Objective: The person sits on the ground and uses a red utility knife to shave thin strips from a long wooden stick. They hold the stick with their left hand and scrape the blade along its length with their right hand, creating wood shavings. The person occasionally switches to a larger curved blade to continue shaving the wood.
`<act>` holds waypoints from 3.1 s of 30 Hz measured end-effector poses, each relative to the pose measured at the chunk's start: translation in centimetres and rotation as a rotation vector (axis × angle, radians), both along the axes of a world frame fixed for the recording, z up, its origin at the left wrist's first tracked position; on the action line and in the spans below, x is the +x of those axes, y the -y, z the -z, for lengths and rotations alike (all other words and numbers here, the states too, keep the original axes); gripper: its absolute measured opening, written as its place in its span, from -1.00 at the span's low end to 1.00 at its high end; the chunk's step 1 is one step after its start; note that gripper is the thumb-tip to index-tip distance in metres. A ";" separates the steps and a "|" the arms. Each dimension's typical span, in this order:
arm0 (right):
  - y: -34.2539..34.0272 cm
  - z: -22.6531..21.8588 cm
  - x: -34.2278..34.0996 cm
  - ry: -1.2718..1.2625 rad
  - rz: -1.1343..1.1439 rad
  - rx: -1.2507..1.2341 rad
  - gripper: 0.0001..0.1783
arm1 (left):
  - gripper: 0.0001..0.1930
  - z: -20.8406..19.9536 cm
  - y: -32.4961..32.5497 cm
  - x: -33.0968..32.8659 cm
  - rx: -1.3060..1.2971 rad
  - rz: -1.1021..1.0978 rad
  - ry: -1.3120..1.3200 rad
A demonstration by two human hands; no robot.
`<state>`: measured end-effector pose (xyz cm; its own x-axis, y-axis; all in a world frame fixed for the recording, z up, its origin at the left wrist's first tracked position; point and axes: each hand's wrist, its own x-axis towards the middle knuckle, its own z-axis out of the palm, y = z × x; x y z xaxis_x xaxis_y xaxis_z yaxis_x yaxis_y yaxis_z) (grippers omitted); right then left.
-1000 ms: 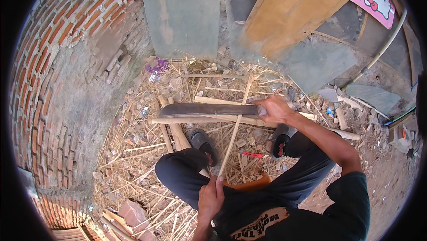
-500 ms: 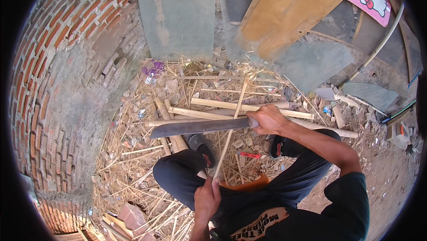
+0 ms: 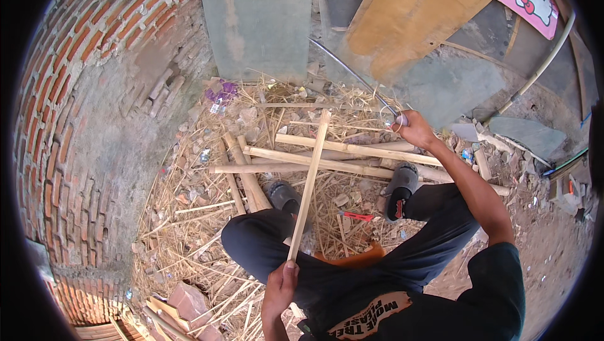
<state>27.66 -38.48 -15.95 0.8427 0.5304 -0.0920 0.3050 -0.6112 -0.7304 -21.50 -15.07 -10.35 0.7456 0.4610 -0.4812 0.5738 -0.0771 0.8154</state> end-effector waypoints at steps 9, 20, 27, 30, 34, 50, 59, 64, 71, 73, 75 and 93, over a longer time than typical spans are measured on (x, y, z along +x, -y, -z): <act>-3.0 -2.9 -2.9 0.261 0.016 -0.215 -0.64 | -0.44 -0.8 -0.4 2.3 -0.232 -0.096 0.028; -0.3 -1.8 -0.4 0.121 -0.331 -0.816 -0.56 | -0.61 -0.7 -1.5 3.2 -0.202 -0.151 0.137; -0.4 -1.2 -2.0 0.097 -0.422 -0.942 -0.65 | -0.65 -2.6 -1.2 5.6 -0.012 -0.006 0.074; -1.2 -1.4 -4.0 0.228 -0.431 -0.858 -0.72 | -0.70 -1.8 -0.2 7.7 0.154 0.118 0.103; -3.4 -1.9 -6.2 0.409 -0.475 -0.862 -0.78 | -0.78 1.8 0.7 10.1 0.346 0.244 0.109; 1.1 -7.6 -1.8 0.261 -0.229 -0.857 -0.61 | -0.72 4.1 -1.3 12.0 0.552 0.043 0.064; 4.7 1.7 2.4 0.327 -0.326 -1.018 -0.48 | -0.65 -1.5 -2.1 12.0 0.440 -0.091 0.086; 3.5 -1.8 2.5 -0.285 -0.554 -1.051 -0.74 | -0.60 -2.1 -2.1 11.4 0.255 -0.123 0.178; 0.8 -2.8 -0.8 0.364 -0.188 -1.097 -0.74 | -0.60 -2.1 -2.8 10.1 0.168 -0.170 0.219; 2.5 -3.8 2.5 -0.013 -0.230 -0.967 -0.64 | -0.60 -2.1 -2.9 9.9 0.099 -0.157 0.210; 3.3 -2.2 5.8 -0.373 -0.303 -0.954 -0.57 | -0.60 -2.0 -2.9 9.6 0.049 -0.157 0.221; -1.3 -10.4 -5.4 0.002 0.109 0.586 -0.45 | -0.55 -2.1 -2.7 9.2 -0.246 -0.150 0.291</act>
